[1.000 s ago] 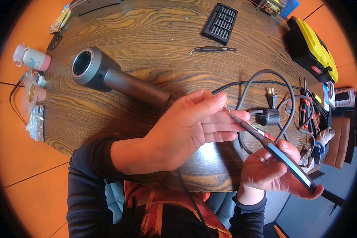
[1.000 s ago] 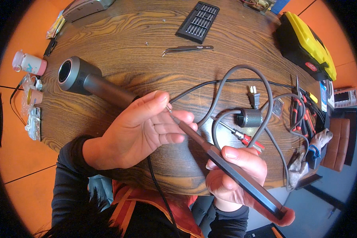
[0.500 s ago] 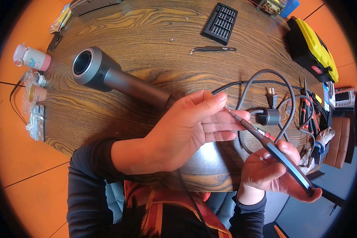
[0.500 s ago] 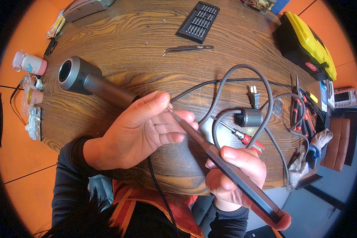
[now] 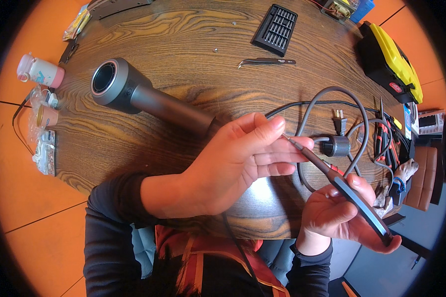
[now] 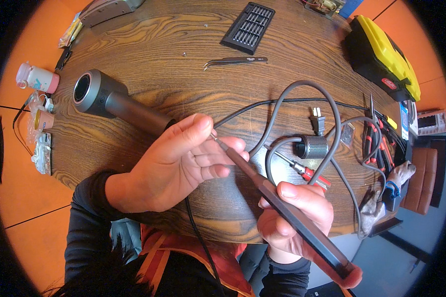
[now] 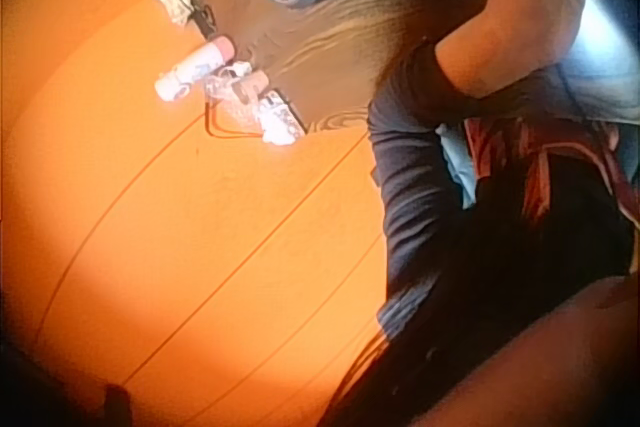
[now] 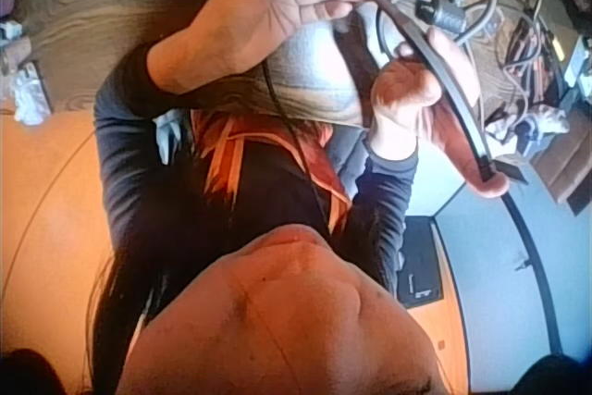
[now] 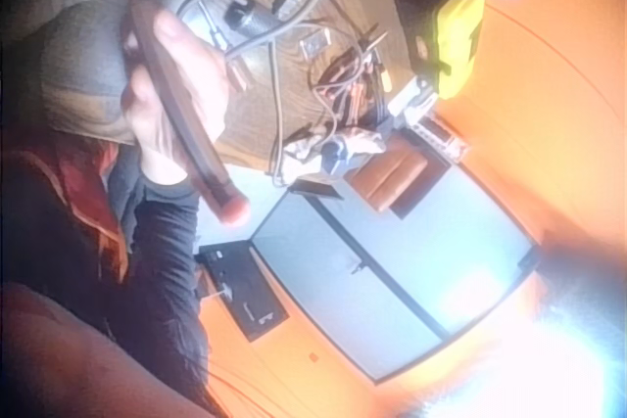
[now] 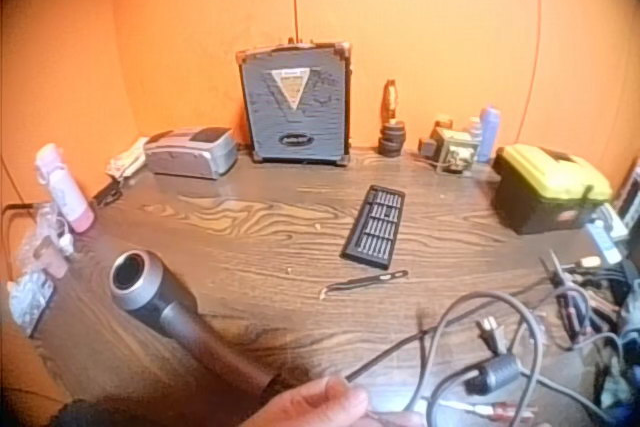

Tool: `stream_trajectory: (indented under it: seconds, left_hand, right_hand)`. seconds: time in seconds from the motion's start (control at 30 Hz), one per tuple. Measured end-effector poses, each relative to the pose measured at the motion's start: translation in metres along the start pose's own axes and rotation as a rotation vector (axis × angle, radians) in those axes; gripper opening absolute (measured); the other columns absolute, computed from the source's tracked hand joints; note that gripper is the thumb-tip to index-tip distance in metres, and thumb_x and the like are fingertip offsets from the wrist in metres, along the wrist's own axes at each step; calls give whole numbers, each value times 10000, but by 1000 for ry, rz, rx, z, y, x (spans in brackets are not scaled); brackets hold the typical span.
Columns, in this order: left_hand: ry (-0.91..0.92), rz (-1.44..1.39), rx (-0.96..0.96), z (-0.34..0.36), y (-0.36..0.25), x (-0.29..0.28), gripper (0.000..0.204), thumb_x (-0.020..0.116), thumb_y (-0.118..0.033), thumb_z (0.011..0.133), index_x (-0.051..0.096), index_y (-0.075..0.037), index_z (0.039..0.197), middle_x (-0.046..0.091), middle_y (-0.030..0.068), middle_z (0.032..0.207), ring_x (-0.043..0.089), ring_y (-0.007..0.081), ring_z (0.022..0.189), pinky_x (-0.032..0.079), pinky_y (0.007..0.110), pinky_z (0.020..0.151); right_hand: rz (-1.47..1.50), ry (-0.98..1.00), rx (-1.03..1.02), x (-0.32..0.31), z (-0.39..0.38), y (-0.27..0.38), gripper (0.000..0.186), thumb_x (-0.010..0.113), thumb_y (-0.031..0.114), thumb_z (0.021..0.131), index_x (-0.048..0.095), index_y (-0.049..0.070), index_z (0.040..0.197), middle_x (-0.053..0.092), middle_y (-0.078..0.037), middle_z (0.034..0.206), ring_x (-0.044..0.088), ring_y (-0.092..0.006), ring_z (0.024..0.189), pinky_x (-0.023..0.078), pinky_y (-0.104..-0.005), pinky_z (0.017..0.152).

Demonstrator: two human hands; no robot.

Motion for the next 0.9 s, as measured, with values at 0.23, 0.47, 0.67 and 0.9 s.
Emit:
stream_trajectory:
  seconds: [0.23, 0.47, 0.67, 0.9]
  left_hand:
    - [-96, 70, -65, -3, 12, -4, 188, 444, -288, 983, 559, -139, 987, 658, 129, 1076, 639, 229, 988, 495, 300, 762]
    - [-152, -49, -146, -7, 29, -8, 221, 443, -306, 981, 567, -124, 995, 649, 129, 1091, 628, 243, 1000, 473, 294, 756]
    - [-106, -117, -132, -8, 37, -16, 258, 448, -310, 978, 586, -94, 1011, 657, 119, 1054, 621, 229, 997, 469, 288, 751]
    - [-147, -130, -132, -11, 44, -24, 279, 465, -307, 974, 571, -56, 1032, 653, 143, 1033, 612, 236, 1019, 465, 317, 817]
  right_hand:
    - [-3, 25, -7, 5, 2, -1, 414, 621, 385, 877, 542, -15, 952, 583, -101, 871, 567, -205, 708, 465, -279, 627]
    - [-39, 118, -5, 22, 1, -3, 395, 624, 366, 878, 544, -14, 946, 583, -103, 876, 571, -220, 730, 469, -292, 649]
    - [84, 153, 10, 34, -1, -8, 357, 627, 300, 881, 525, -35, 951, 596, -124, 873, 620, -252, 770, 512, -313, 686]
    - [122, 241, 144, 42, -4, -21, 393, 629, 329, 879, 493, -36, 932, 594, -128, 838, 632, -254, 734, 517, -314, 659]
Point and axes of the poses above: each hand's wrist, its own z-axis towards the middle knuckle, its own x-axis out of the palm, y = z × x, the point moved 10 cm from there along z, towards the middle knuckle
